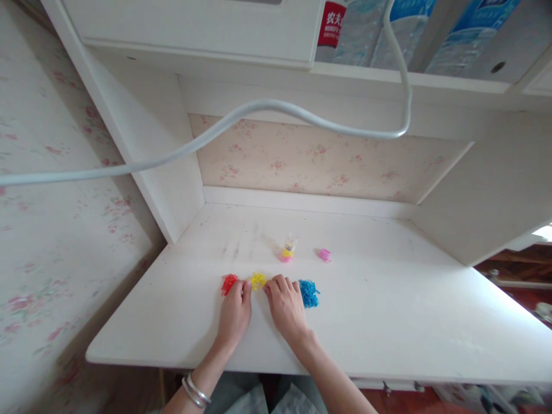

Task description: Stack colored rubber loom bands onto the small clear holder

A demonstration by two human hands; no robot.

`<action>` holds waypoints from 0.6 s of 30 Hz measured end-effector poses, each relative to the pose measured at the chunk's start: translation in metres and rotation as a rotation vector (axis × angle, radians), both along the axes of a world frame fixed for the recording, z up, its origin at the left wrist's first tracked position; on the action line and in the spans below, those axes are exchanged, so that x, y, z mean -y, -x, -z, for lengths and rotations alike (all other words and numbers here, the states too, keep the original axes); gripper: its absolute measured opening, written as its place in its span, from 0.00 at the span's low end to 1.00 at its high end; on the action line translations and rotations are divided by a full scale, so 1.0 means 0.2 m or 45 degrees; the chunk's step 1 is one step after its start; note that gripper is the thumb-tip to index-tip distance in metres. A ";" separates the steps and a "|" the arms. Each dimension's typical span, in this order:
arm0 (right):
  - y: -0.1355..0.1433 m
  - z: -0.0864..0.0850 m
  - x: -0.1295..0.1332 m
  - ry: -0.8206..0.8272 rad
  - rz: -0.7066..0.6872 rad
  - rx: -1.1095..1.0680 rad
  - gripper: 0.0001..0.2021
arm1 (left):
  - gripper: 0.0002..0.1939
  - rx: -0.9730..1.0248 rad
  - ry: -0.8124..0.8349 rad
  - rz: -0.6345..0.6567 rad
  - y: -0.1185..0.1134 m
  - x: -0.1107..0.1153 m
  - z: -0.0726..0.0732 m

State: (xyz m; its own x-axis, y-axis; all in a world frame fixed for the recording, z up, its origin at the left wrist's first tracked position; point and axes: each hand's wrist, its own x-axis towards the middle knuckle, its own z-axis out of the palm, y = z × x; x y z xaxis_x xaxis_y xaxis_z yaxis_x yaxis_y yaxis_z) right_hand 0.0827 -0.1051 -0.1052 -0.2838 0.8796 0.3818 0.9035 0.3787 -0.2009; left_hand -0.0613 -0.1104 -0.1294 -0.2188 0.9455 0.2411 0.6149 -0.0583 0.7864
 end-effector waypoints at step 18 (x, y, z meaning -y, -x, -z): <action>-0.02 -0.01 0.01 0.090 -0.083 -0.248 0.10 | 0.16 0.109 -0.048 0.014 0.01 0.01 -0.01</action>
